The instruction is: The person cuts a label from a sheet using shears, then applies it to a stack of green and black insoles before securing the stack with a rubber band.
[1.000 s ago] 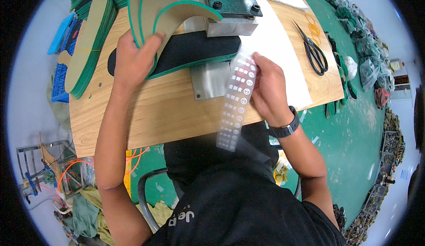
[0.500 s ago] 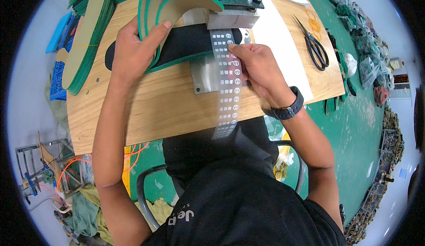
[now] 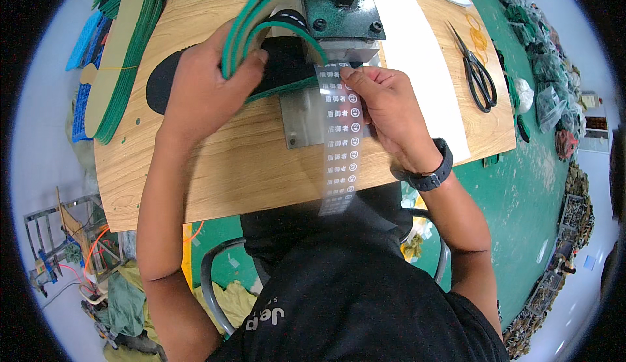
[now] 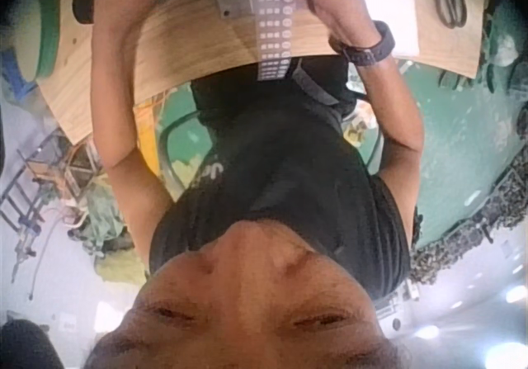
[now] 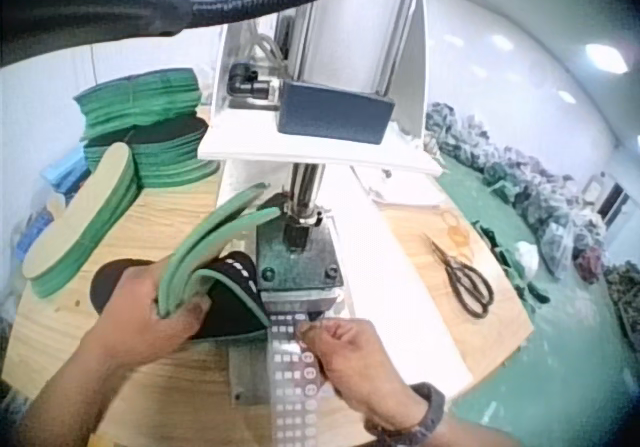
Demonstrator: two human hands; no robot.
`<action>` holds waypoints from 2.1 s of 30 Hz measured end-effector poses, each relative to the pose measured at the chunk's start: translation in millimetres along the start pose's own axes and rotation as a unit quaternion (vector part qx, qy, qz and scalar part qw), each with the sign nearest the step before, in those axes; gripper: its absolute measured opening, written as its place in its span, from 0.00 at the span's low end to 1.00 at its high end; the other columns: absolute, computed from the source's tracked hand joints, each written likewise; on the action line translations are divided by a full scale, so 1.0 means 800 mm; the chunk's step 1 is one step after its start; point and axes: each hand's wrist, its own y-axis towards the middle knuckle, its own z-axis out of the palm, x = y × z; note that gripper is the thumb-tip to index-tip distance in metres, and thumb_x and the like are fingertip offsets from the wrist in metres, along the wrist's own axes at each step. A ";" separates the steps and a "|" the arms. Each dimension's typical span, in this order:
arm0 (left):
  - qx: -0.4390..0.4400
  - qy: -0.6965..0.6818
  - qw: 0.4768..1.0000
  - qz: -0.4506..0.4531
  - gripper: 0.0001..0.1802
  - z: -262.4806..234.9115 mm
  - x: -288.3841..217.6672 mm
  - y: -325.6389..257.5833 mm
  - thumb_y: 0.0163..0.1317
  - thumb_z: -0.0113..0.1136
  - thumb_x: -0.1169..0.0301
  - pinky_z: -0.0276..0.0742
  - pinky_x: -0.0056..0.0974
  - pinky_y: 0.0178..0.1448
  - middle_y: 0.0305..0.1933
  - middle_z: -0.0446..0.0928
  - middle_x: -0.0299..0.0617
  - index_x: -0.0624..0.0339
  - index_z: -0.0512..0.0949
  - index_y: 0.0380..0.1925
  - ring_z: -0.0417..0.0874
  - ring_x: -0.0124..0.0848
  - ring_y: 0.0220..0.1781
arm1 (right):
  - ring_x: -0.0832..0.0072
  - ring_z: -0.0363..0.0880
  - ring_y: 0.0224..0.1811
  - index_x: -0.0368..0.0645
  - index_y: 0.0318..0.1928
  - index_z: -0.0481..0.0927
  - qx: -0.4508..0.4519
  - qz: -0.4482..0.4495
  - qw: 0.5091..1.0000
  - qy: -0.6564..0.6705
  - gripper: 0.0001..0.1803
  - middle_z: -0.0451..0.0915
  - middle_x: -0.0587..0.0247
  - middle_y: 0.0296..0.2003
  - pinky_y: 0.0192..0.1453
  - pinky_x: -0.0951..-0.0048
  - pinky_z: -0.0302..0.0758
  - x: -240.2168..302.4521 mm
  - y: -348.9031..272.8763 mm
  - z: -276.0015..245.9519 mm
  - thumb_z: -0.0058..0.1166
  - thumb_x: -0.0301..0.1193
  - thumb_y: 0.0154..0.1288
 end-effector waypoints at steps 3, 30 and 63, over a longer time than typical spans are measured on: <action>0.017 0.086 0.994 0.058 0.29 0.006 -0.001 0.001 0.48 0.68 0.62 0.75 0.44 0.47 0.37 0.80 0.51 0.57 0.74 0.51 0.80 0.50 0.40 | 0.81 0.71 0.14 0.35 0.25 0.78 0.000 -0.005 1.000 0.000 0.17 0.77 0.63 0.17 0.17 0.80 0.67 -0.001 -0.001 0.002 0.51 0.34 0.67; -0.088 -0.050 0.995 -0.024 0.13 -0.003 0.002 -0.002 0.49 0.60 0.68 0.74 0.36 0.37 0.27 0.79 0.46 0.67 0.78 0.31 0.76 0.35 0.26 | 0.77 0.81 0.27 0.34 0.37 0.76 0.005 -0.040 0.992 0.119 0.10 0.78 0.63 0.27 0.30 0.80 0.77 -0.007 -0.016 -0.033 0.50 0.30 0.68; -0.137 -0.157 0.978 0.004 0.08 -0.008 0.024 -0.003 0.53 0.58 0.68 0.70 0.31 0.34 0.22 0.74 0.31 0.63 0.77 0.25 0.70 0.20 0.26 | 0.84 0.69 0.10 0.38 0.25 0.76 0.012 -0.031 0.997 -0.066 0.15 0.76 0.66 0.16 0.13 0.87 0.65 0.000 0.001 -0.012 0.50 0.32 0.69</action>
